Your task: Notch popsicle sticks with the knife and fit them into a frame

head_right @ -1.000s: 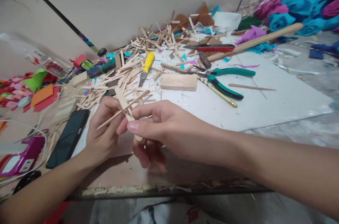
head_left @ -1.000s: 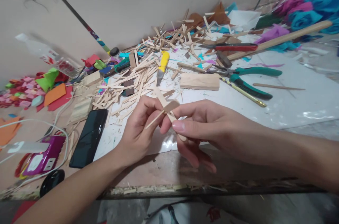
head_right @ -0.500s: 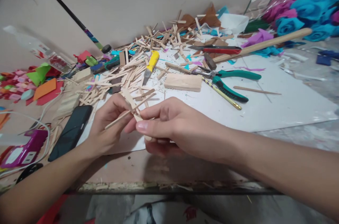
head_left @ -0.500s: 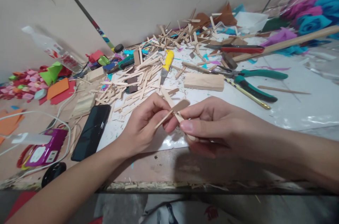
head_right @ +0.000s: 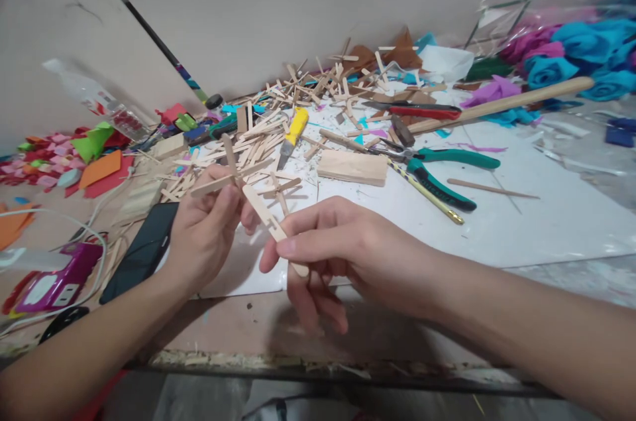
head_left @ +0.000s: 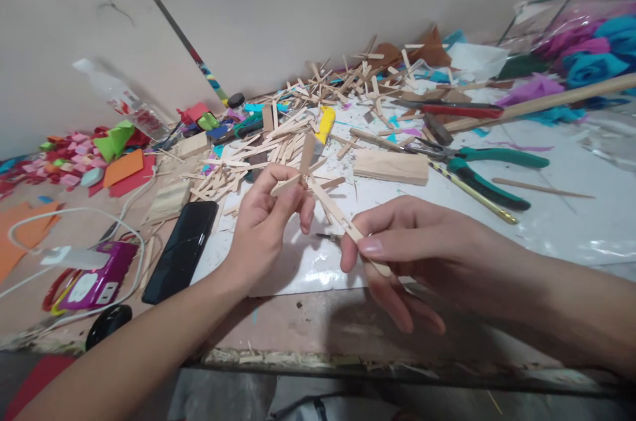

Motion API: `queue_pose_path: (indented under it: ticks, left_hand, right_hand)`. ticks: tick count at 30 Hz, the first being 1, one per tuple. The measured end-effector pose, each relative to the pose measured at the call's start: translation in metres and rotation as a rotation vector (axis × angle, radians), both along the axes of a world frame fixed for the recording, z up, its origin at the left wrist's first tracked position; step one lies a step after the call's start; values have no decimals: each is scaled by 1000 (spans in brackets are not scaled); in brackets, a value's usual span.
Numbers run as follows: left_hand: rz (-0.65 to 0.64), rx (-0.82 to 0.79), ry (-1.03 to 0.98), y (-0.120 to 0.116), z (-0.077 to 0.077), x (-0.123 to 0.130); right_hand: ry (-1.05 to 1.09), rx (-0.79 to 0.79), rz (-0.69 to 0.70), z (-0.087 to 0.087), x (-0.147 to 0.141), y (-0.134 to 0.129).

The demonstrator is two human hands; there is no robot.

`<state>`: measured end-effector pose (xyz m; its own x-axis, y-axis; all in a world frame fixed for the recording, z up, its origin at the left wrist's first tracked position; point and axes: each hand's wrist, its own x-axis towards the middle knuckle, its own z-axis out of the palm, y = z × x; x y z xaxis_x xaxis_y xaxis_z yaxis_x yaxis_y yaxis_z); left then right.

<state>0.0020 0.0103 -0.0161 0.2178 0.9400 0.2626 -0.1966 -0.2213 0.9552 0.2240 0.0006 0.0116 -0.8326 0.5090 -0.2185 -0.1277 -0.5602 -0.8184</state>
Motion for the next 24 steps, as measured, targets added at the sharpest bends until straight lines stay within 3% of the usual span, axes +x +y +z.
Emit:
queue_pose_path:
  ticks: [7,14,20,24]
  left_hand:
    - [-21,12,16,-2,3,1]
    - [17,74,138,-8,8,1]
    - [-7,21,157,-8,5,0]
    - [-36,21,183,-9,4,-2]
  right_hand:
    - [-91,296,-157,-6,-2,4]
    - [-92,371,-478,-2,1,12]
    - [-18,303,-541,4,4,17]
    - [-150,504,-505,2,7,17]
